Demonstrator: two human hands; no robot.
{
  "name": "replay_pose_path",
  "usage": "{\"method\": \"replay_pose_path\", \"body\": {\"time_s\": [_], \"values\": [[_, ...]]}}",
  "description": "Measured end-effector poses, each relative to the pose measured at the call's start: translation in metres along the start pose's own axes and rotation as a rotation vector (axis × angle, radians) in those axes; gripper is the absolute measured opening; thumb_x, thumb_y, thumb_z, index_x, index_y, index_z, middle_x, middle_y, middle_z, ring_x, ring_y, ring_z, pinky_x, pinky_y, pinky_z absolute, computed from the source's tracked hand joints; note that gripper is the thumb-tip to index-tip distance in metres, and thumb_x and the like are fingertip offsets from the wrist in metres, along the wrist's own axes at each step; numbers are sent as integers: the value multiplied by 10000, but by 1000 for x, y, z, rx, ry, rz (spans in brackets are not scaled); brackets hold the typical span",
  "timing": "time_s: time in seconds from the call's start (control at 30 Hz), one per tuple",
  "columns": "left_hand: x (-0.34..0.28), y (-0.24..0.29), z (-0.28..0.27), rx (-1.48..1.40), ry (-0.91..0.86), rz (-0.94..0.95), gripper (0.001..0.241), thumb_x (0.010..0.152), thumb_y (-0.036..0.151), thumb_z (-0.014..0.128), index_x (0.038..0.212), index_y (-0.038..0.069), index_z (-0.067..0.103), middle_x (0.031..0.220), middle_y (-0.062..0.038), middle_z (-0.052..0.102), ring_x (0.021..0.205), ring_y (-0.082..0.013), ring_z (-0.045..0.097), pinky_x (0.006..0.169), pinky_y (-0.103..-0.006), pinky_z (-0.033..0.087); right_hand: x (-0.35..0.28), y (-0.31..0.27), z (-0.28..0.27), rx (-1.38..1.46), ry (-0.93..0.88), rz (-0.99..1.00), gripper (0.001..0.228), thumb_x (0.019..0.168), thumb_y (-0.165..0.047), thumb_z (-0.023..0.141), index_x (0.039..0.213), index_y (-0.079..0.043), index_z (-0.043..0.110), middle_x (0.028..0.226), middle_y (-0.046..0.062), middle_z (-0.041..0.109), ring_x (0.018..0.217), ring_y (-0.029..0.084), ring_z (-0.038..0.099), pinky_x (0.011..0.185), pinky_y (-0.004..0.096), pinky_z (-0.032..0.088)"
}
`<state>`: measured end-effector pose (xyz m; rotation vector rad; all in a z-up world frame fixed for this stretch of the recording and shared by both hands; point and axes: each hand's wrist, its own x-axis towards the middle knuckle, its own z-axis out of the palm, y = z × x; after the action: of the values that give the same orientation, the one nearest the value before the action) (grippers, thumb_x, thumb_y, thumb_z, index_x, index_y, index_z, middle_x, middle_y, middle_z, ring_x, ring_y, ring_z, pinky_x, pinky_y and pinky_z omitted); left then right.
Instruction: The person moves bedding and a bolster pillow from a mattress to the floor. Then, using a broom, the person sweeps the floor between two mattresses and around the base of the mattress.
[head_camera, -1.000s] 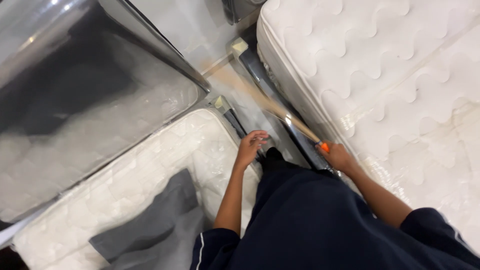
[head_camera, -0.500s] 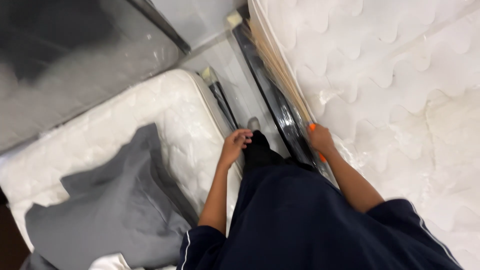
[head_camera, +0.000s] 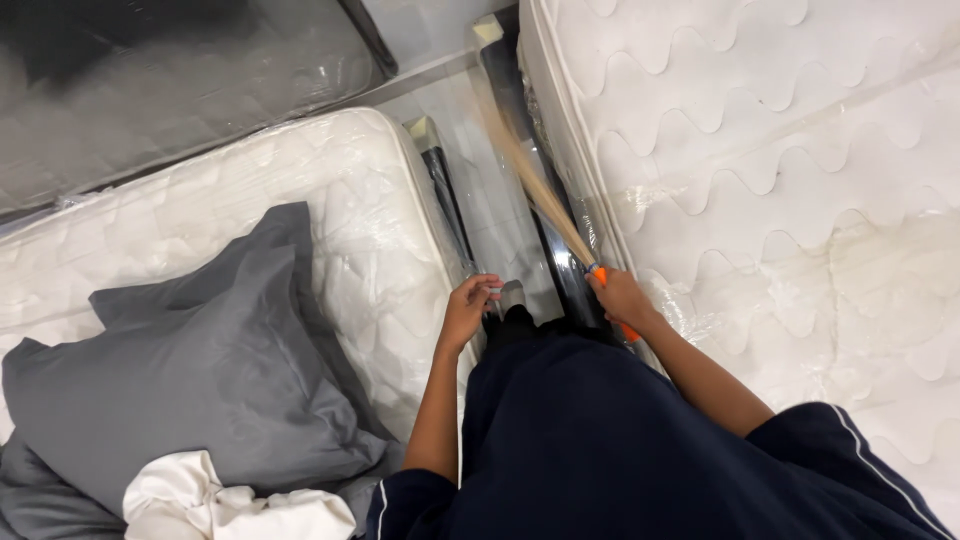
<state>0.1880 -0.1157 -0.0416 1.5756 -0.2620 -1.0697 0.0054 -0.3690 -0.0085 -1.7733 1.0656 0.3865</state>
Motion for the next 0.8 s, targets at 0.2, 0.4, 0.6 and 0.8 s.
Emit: {"method": "replay_pose_path", "body": {"time_s": [0.2,0.4,0.6,0.8], "values": [[28,7,-7,-11,-41,53,254,1071,113,485,1262,58,644,1207,-48,725,993,-156,707,810,-291,547,54,54,20,26,111,221,582,1073,-449,554,950,111,658,697,258,708,503,286,695,462,402,564],[51,25,-11,-18,-110,95,274,1056,96,491,1293,56,624,1252,-61,710,1018,-165,715,823,-292,546,51,30,27,-277,254,-323,503,1014,-458,639,919,33,688,642,194,671,531,294,625,509,439,490],[59,40,-32,-24,-186,82,300,1051,84,480,1320,54,607,1284,-66,703,1028,-160,713,832,-293,542,38,-18,17,-85,105,183,484,1019,-435,568,929,35,639,602,176,642,453,264,622,459,430,515],[76,24,-61,-19,-233,83,303,1037,64,481,1310,52,611,1260,-65,716,994,-162,715,828,-292,548,27,-39,28,127,221,142,461,1000,-421,595,936,33,639,588,117,625,449,246,597,459,428,483]]}}
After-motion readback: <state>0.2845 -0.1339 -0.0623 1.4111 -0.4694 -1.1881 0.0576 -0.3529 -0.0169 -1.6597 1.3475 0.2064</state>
